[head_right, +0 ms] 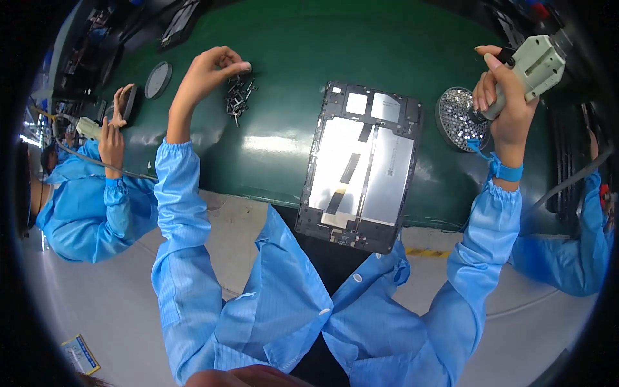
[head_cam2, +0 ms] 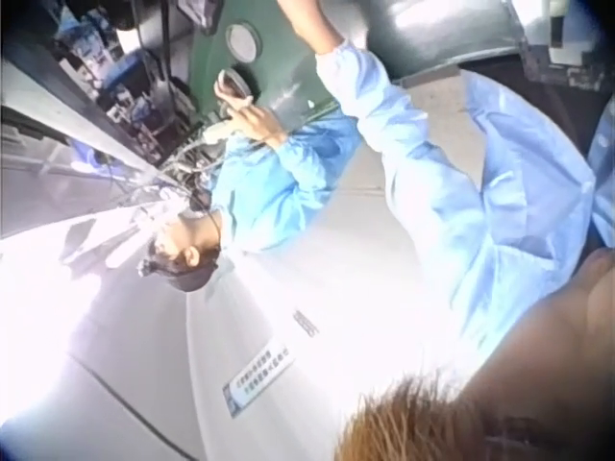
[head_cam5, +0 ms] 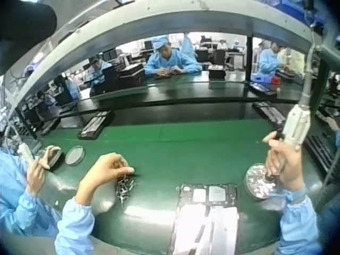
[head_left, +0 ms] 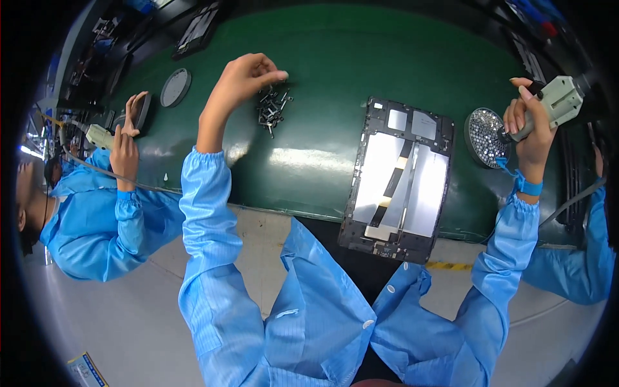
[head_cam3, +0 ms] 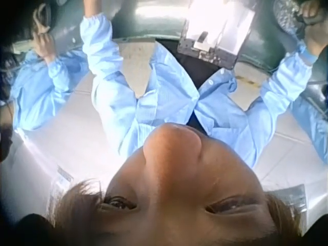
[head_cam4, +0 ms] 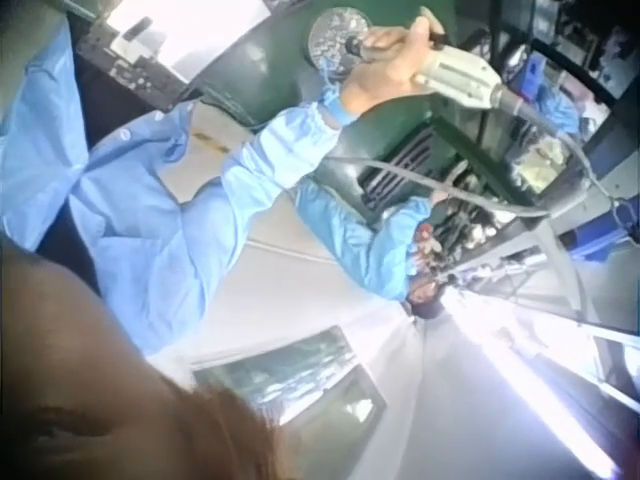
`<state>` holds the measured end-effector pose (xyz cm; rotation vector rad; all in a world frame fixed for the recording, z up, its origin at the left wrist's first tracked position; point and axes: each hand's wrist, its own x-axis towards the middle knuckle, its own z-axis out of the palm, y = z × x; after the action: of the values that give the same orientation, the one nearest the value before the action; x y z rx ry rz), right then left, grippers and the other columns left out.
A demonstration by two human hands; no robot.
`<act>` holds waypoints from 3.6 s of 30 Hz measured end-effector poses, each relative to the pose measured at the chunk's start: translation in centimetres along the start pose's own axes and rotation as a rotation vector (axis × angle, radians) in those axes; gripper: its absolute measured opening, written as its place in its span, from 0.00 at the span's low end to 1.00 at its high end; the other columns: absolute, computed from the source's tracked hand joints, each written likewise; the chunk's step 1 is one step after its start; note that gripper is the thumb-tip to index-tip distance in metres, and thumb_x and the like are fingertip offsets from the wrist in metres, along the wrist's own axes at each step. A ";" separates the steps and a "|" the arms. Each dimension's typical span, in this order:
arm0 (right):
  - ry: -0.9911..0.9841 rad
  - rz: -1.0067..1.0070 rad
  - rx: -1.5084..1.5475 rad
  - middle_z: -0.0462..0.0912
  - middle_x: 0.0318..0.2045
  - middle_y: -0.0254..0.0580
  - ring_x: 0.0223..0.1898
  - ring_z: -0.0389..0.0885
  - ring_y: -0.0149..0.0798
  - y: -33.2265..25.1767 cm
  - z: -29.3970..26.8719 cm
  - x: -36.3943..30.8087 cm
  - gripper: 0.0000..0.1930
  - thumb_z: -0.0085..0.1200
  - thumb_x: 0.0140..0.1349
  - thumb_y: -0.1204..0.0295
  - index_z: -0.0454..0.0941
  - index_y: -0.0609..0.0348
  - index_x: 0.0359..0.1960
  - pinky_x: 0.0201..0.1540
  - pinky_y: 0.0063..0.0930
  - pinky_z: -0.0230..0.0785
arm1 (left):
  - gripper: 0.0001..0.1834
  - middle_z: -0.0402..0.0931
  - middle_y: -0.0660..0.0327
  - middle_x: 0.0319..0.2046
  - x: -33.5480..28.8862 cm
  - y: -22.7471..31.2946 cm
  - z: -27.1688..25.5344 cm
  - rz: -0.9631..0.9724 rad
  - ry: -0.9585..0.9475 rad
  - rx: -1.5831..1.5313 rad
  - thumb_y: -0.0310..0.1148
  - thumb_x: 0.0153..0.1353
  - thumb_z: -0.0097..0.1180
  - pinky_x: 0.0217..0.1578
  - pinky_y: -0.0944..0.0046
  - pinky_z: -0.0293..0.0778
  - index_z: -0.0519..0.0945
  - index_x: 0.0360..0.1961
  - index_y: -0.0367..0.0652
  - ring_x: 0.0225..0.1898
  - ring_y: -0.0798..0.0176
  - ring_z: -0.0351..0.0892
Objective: The person installs screws into the frame of a tablet screen using an electric screwdriver.
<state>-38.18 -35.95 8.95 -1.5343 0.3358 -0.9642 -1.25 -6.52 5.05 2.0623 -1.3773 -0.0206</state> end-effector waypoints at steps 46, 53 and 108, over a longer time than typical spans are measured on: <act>-0.027 0.128 0.011 0.62 0.13 0.30 0.16 0.65 0.27 0.3 -0.5 0.0 0.19 0.51 0.66 0.67 0.74 0.75 0.49 0.22 0.22 0.60 | 0.17 0.83 0.59 0.33 0.3 9.1 10.6 -0.336 -0.383 -0.816 0.34 0.64 0.62 0.32 0.73 0.74 0.83 0.47 0.30 0.29 0.72 0.76; -0.069 0.136 -0.003 0.60 0.12 0.28 0.15 0.61 0.25 1.0 -0.5 0.0 0.19 0.47 0.67 0.67 0.73 0.75 0.48 0.21 0.21 0.58 | 0.15 0.83 0.59 0.30 -0.5 8.5 10.4 -0.288 -0.328 -0.824 0.33 0.64 0.63 0.32 0.73 0.75 0.84 0.46 0.32 0.28 0.71 0.77; -0.655 0.031 0.301 0.58 0.12 0.26 0.12 0.60 0.24 5.5 18.3 -2.8 0.19 0.32 0.71 0.65 0.72 0.65 0.49 0.18 0.25 0.63 | 0.15 0.84 0.53 0.25 -5.1 6.1 10.8 -0.078 -0.427 -0.866 0.31 0.56 0.59 0.33 0.68 0.77 0.86 0.40 0.32 0.27 0.67 0.82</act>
<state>-24.83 -22.82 4.28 -1.4669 -0.2421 -0.4193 -12.35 -9.18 -1.94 1.3958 -1.2022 -0.9628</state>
